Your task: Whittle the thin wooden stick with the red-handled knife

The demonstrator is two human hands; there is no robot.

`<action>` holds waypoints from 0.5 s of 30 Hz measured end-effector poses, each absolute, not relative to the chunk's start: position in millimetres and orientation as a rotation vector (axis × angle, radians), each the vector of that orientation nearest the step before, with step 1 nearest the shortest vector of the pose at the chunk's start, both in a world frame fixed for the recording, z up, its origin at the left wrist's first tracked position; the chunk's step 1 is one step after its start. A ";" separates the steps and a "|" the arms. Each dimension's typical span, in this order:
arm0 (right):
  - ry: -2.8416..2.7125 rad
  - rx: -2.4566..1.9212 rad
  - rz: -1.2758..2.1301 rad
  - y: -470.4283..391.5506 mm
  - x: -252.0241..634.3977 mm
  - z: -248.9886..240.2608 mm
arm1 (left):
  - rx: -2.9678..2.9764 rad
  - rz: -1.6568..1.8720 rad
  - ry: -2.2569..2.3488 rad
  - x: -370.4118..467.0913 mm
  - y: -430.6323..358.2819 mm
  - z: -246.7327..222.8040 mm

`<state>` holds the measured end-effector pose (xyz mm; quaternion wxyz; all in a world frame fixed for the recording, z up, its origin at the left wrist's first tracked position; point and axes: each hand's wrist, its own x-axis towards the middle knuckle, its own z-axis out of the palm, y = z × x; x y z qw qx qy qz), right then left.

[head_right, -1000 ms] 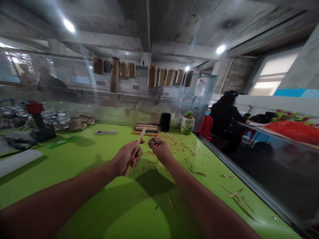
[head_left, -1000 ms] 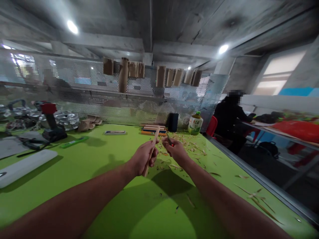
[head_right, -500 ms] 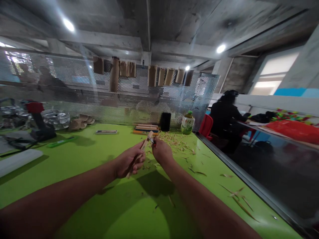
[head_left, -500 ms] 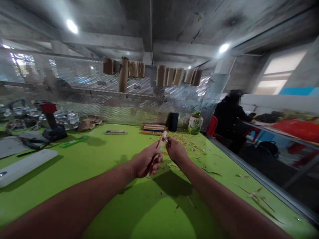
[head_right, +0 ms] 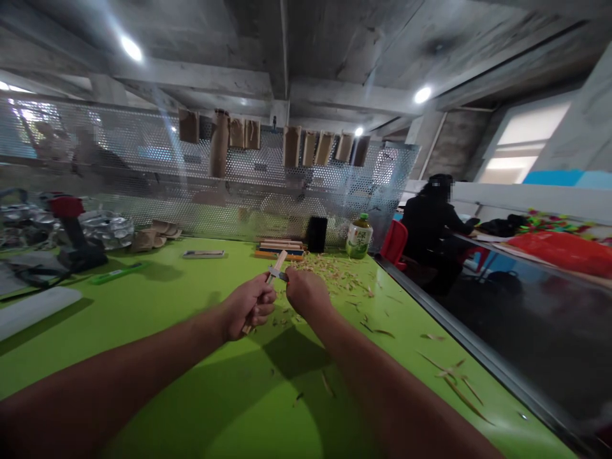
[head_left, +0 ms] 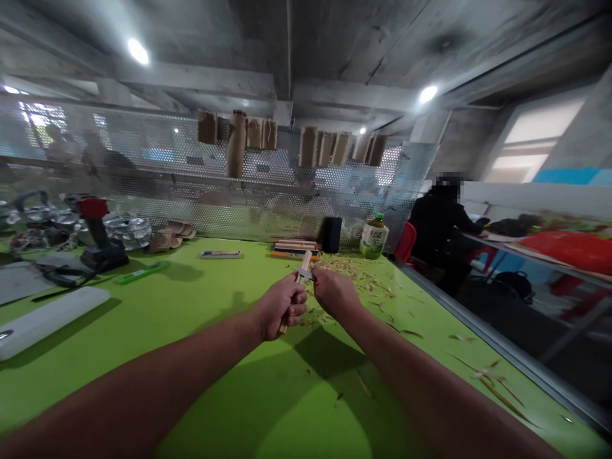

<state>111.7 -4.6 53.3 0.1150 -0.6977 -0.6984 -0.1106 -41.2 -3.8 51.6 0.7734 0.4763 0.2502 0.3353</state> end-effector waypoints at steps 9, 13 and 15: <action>-1.724 -2.190 -0.259 23.4 166.1 51.5 | 1.113 0.605 0.456 -42.6 -33.0 54.9; -1.633 -2.221 -0.253 22.2 173.9 50.0 | 1.068 0.702 0.460 -41.7 -28.1 53.1; -1.717 -2.130 -0.296 15.7 159.6 48.6 | 1.053 0.765 0.519 -42.8 -19.6 52.7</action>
